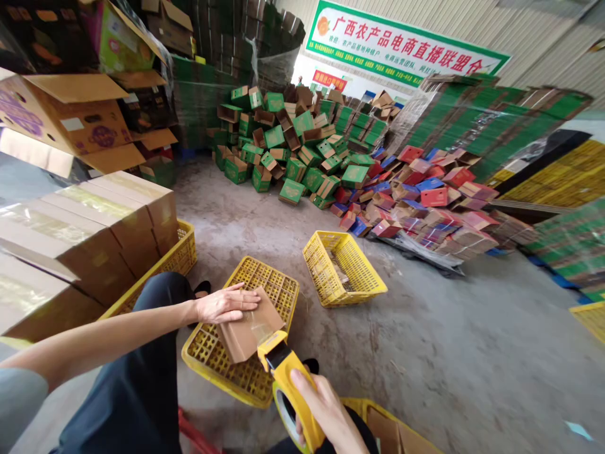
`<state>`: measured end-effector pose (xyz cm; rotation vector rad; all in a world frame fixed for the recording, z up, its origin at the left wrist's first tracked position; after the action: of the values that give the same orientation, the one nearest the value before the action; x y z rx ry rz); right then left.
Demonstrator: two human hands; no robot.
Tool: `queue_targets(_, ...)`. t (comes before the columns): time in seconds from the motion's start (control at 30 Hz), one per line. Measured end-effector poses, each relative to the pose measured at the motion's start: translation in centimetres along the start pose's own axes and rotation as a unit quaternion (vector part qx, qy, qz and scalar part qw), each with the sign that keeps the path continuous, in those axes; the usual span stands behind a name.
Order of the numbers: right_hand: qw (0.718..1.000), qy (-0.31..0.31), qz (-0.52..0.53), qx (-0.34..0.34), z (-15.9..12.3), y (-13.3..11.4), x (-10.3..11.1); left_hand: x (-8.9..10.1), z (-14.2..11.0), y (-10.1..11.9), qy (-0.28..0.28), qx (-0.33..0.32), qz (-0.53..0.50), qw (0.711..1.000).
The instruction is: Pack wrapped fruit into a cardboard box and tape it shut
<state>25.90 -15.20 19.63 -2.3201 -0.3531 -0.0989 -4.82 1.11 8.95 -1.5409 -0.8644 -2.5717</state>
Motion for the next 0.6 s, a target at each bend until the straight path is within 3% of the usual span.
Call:
queue_targets(0.33,0.999,-0.009,-0.01,0.029,0.7,1.9,1.1,0.3,0.6,0.7,-0.034,-0.022,0.042,0.998)
queue_targets(0.6,0.998,-0.005,-0.019,0.057,2.2,3.8,0.7,0.8,0.6,1.4,-0.029,-0.03,0.063,0.997)
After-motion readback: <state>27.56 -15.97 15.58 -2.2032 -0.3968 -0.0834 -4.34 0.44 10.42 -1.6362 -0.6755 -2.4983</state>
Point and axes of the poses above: each hand's wrist, its own z-axis towards the middle knuckle, its own x-axis out of the back of the hand, y = z × x, the point moved 1 cm from there along z, towards the middle knuckle, and after that the axes turned 8 degrees about z, right-handed, at the moved point
